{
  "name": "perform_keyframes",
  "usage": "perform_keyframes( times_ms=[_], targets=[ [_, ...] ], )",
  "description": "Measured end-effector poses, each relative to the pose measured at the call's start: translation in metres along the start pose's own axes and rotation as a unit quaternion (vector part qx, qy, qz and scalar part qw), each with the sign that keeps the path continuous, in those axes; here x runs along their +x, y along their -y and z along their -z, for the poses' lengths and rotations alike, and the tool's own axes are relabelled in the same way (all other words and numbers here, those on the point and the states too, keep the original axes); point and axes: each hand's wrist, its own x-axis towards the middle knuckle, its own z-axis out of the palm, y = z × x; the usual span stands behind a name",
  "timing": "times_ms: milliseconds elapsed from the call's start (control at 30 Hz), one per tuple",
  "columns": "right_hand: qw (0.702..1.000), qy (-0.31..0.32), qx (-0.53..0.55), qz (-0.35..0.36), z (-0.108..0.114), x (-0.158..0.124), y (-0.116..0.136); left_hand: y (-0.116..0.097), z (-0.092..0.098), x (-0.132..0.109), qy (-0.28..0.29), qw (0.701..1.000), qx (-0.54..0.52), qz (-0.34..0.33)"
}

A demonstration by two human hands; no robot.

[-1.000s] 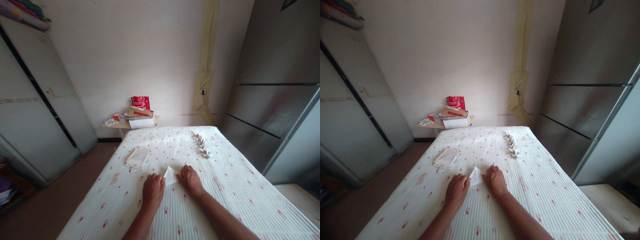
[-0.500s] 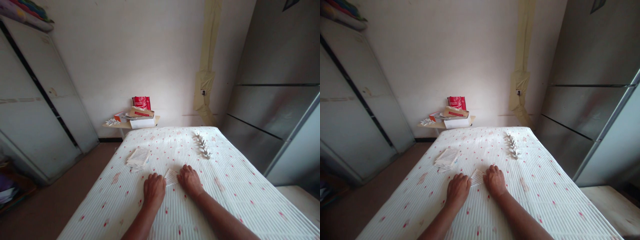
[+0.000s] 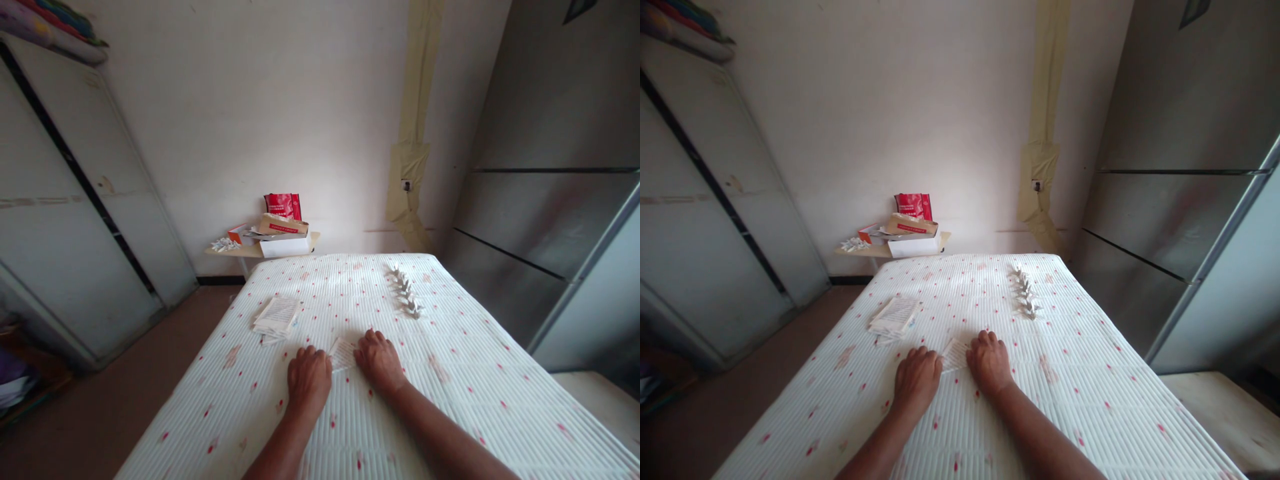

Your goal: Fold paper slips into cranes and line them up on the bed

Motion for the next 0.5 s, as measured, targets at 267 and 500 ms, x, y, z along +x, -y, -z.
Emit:
perform_keyframes(
  times_ms=[267,500],
  targets=[
    [1.0,0.0,0.003,0.002,-0.0006,0.0004,0.0,-0.0004,0.0,0.0013,-0.005,1.0,0.0,-0.012],
    [1.0,0.009,0.001,-0.001,0.0028,0.0008,0.0013,-0.0034,0.0023,0.0006,-0.002,1.0,0.006,-0.001]
  ],
)
